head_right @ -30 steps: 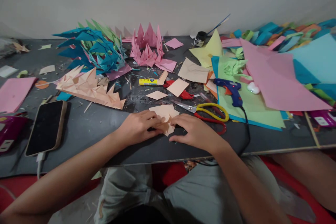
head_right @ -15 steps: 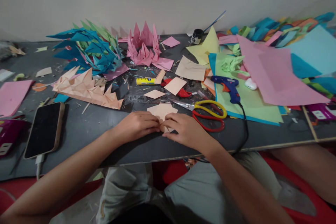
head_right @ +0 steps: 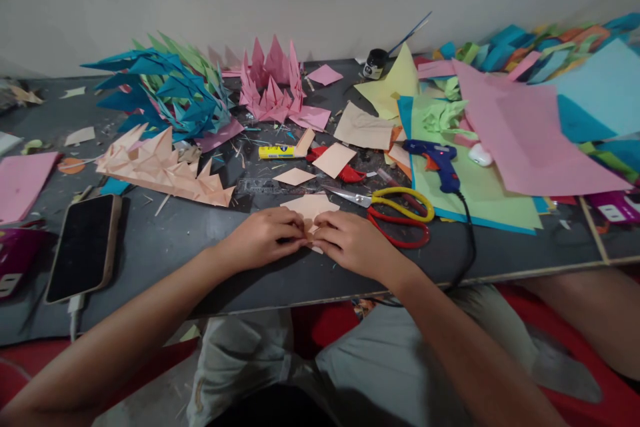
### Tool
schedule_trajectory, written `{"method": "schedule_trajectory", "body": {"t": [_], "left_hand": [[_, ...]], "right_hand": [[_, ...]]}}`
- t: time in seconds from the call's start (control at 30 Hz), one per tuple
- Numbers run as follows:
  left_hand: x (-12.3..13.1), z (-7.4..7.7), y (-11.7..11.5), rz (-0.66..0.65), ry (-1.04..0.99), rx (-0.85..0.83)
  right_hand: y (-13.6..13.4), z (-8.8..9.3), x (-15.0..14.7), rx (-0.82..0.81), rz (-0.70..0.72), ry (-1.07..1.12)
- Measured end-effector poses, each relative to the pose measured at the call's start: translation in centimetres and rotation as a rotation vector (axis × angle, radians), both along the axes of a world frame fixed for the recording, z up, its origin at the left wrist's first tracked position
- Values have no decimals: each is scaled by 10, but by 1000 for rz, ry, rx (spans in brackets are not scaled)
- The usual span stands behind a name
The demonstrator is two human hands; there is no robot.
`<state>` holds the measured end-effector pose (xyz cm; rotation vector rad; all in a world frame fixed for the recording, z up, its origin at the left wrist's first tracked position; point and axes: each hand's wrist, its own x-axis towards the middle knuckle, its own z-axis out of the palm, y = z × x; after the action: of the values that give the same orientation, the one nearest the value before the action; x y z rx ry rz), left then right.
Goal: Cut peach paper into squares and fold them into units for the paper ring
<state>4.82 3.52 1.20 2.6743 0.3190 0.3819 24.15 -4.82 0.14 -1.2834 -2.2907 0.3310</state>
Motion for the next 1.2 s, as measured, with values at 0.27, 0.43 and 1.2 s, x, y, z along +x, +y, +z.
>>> {"method": "schedule_trajectory", "body": {"t": [0.27, 0.43, 1.2], "left_hand": [[1, -7, 13, -43, -86, -333], [1, -7, 13, -54, -79, -345], [-5, 10, -14, -54, 107, 95]], "right_hand": [[2, 4, -6, -228, -206, 185], [4, 4, -8, -262, -273, 263], [17, 6, -8, -426, -338, 249]]}}
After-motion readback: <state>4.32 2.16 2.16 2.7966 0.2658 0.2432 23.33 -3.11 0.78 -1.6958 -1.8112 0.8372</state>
